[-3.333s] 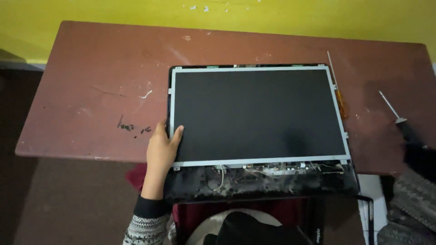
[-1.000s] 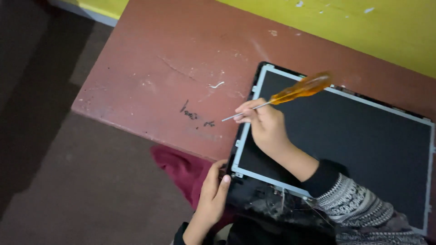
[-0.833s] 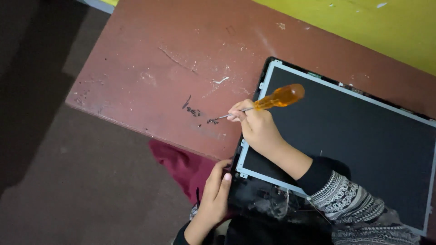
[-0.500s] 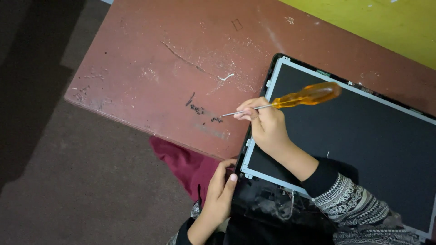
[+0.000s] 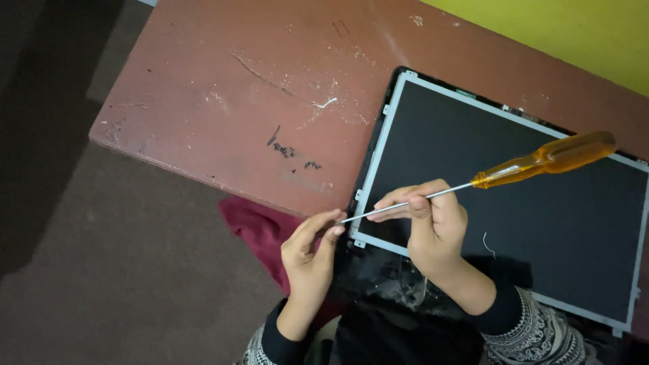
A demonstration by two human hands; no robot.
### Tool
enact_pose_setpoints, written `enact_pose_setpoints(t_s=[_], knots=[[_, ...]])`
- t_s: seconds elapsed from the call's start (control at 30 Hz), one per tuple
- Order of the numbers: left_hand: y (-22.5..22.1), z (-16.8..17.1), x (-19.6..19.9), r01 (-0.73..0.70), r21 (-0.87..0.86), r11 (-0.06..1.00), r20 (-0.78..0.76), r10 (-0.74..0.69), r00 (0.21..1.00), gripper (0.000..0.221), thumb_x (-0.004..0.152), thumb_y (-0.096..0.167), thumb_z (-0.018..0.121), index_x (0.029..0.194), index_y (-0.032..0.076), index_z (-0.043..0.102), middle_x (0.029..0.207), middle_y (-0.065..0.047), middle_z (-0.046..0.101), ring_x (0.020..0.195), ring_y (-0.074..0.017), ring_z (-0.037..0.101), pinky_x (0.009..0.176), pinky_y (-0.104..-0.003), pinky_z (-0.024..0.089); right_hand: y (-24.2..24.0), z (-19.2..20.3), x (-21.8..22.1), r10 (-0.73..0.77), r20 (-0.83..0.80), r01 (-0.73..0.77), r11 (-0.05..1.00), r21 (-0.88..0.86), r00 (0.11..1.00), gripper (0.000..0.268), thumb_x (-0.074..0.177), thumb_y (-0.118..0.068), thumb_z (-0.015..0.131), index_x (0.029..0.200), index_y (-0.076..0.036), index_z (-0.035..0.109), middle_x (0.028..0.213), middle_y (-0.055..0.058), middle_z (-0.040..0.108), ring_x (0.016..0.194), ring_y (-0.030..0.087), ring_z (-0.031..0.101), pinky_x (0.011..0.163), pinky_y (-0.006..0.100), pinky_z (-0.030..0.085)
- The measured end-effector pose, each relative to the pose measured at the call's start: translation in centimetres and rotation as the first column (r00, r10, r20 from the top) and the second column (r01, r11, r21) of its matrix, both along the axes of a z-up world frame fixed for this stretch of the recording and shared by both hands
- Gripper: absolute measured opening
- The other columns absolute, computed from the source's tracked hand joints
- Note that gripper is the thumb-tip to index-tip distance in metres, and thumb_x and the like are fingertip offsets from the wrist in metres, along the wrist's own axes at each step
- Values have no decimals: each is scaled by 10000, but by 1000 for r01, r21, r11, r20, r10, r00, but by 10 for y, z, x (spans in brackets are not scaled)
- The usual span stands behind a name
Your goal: Connecting a display ribbon cable and securing a screen panel to a device frame using a screwdriver.
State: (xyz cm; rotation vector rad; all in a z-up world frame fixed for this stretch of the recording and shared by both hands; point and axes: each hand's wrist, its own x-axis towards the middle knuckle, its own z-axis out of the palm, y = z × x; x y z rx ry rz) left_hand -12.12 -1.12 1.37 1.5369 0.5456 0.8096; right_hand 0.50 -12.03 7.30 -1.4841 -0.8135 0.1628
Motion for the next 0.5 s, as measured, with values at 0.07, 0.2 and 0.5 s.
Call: enact_pose_setpoints(t_s=[0.07,0.2,0.5], knots=[[-2,2,-2,-15,25,1000,16,14,1000,120,947,114,702,1030,52,763,979,-83,786,895,-177,764,827,-275,629,-3,0,-4,10,-4,-10,1000,3,1000,207,1111,-197,397,1035,-5,422,849,250,693,634,370,776,603,403,722],[0,11,-8,-39,206,978,8,38,999,43,918,53,728,954,60,750,915,-68,780,822,-164,753,791,-264,631,-10,-2,-9,2,27,-3,999,43,1000,186,1119,-179,391,1035,-18,432,855,245,691,642,364,774,604,402,723],[-1,10,-20,-12,471,882,-70,51,996,126,847,-39,785,910,43,713,904,-72,766,813,-182,737,793,-291,609,-20,1,-21,72,267,-66,997,-32,961,183,1106,-122,366,1004,-11,469,834,215,717,731,318,792,664,328,673]])
